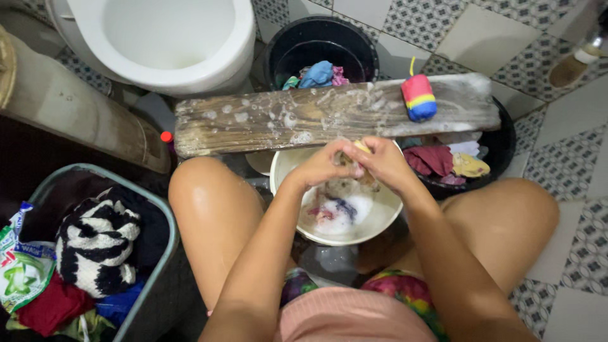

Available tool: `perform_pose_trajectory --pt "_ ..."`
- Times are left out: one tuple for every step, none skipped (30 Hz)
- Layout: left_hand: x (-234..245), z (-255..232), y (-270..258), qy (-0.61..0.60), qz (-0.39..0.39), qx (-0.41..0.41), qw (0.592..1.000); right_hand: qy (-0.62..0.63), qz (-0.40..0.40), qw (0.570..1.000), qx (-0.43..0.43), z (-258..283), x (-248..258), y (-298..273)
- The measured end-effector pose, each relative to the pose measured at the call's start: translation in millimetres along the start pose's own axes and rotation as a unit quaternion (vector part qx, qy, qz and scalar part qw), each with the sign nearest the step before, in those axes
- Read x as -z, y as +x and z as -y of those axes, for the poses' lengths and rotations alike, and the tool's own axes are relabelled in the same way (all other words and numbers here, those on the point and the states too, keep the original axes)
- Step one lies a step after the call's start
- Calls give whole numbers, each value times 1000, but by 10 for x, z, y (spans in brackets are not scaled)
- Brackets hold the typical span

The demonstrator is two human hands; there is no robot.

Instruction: The person hand washes several pieces of clothing in a bucket of soapy water, scrubbing them against a wooden board and using a brush.

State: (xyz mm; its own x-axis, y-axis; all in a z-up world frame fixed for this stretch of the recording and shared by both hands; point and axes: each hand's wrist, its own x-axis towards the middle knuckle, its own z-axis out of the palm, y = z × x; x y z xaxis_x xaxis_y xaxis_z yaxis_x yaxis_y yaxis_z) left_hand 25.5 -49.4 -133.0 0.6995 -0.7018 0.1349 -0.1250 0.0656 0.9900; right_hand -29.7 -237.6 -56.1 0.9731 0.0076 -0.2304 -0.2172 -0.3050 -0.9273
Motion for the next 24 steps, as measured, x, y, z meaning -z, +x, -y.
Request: perform_pose_trajectory --pt "-17 -118 9 -28 -1 37 999 10 1 1000 22 8 -9 45" --pt "-10 -223 22 -55 -2 73 996 21 3 999 44 3 -9 51" --pt "8 -312 21 -81 -3 110 991 57 22 996 59 -2 15 28" --pt "24 -382 -4 -83 -20 101 991 93 42 992 73 -1 60 0" --pt "55 -437 -14 -84 -38 91 992 127 61 986 89 12 103 -1" --pt "73 -475 -13 -85 -56 81 992 67 77 991 84 23 155 -4" --pt "59 -490 -25 -175 -65 77 979 8 95 993 76 18 221 -36" --pt "34 -489 -29 -262 -74 73 959 -51 112 990 68 12 286 -61" --pt "-11 -465 -58 -349 -84 70 931 -59 90 991 73 -5 310 -89" --pt "-62 -418 -82 -389 -130 115 905 -68 68 992 78 -16 308 -98" --pt "-88 -349 -28 -425 -172 154 876 -80 43 992 89 8 328 -43" --pt "-127 -243 33 -458 -213 191 842 89 18 992 91 0 233 -28" --pt "-208 -95 111 -491 -225 189 820 254 -6 963 92 -62 -35 -76" --pt "-305 87 192 -522 -236 186 798 412 -29 906 91 -136 -339 -129" --pt "-398 294 222 -554 -248 185 772 347 -93 922 143 -168 -748 -27" --pt "-477 510 210 -532 -264 176 785 279 -157 928 193 -202 -968 98" --pt "-544 720 188 -508 -279 167 798 197 -219 938 186 -270 -942 192" --pt "-582 915 199 -483 -294 158 810 113 -278 938 176 -320 -891 322" --pt "-594 1091 242 -407 -323 183 835 29 -335 927 164 -355 -853 438" --pt "-600 1254 285 -328 -349 207 853 32 -338 926 162 -377 -845 534" --pt "-626 1412 295 -248 -372 231 864 34 -342 926 157 -401 -846 586" --pt "-583 1562 282 -253 -345 234 873 36 -346 925 152 -412 -847 611" --pt "-476 1694 279 -258 -318 236 882 31 -314 925 213 -429 -895 542" --pt "-399 1800 299 -262 -290 237 889 26 -280 920 274 -451 -1002 373"
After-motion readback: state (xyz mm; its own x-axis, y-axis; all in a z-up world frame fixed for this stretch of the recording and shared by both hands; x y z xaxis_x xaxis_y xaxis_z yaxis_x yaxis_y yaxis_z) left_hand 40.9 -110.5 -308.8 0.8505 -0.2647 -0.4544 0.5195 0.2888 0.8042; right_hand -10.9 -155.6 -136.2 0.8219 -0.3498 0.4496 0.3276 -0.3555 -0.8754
